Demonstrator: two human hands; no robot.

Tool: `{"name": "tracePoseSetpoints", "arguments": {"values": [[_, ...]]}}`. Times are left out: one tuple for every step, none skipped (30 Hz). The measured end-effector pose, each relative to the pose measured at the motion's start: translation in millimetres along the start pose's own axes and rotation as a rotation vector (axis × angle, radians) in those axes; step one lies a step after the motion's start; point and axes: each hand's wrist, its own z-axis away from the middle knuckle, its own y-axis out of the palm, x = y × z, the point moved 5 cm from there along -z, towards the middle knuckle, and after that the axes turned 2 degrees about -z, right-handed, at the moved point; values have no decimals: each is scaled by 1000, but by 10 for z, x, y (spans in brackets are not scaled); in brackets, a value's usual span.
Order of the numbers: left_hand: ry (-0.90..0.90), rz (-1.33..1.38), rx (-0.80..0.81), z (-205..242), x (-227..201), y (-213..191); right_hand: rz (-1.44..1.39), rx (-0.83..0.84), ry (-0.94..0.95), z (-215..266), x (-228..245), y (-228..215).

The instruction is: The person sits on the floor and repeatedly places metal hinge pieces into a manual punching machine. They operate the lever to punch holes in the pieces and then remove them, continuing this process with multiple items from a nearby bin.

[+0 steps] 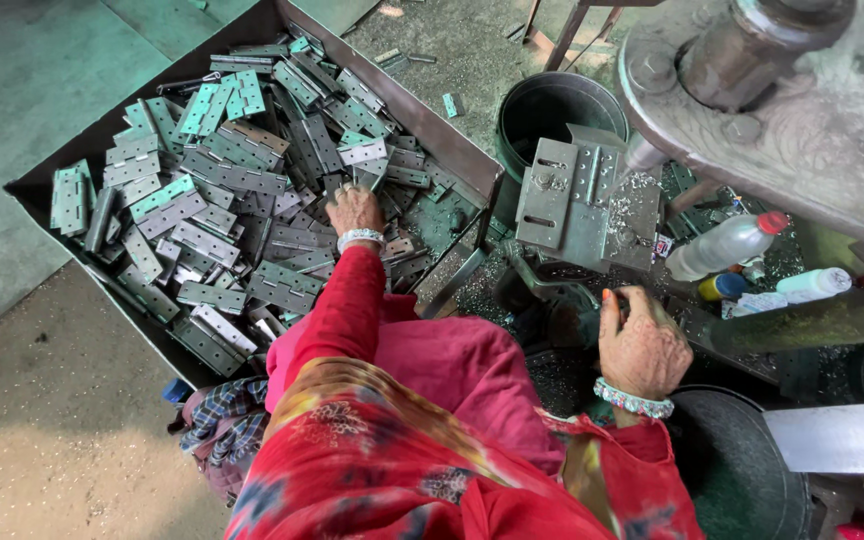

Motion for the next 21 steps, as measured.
{"name": "tracePoseSetpoints", "arguments": {"values": [[-2,-40,-51,25,10,-94,4,4,3,-4,5,-2],[-3,-79,-102,53,28,-209,8,8,5,-11,13,-3],[7,-117,-156,57,8,-343,14,8,19,1,13,-10],[-76,66,-137,58,31,-455,-5,13,16,7,13,-22],[-151,247,-114,33,42,-578,-25,15,18,11,21,-26],[-223,429,-86,17,19,-698,-45,16,20,6,22,-32],[-118,518,-148,-20,-127,-887,-45,19,37,-1,15,-31],[-12,606,-207,-47,-286,-1081,-46,22,54,-18,11,-21],[88,694,-258,-11,-430,-1262,-46,33,66,-16,7,-12],[222,761,-277,40,-637,-1424,-55,19,66,-21,18,-5],[348,826,-293,162,-878,-1557,-63,10,58,-26,21,-3],[485,786,-321,332,-1158,-1666,-71,2,51,-24,28,-1],[612,747,-348,557,-1450,-1737,-80,1,52,-28,21,-2],[745,672,-367,817,-1750,-1772,-88,0,53,-21,19,-5],[740,440,-102,978,-2114,-1629,-96,-1,48,-17,15,-12],[804,242,44,1239,-2437,-1521,-105,-9,55,-2,11,-28],[861,43,183,1457,-2665,-1416,-112,-24,59,-3,7,-50],[889,143,34,1579,-2774,-1493,-119,-38,63,3,6,-77],[916,243,-117,1679,-2858,-1577,-137,-2,101,5,-12,-77],[938,343,-270,1759,-2896,-1666,-156,35,139,11,-32,-80],[848,425,-103,1729,-2905,-1622,-175,70,179,11,-54,-82]]}}
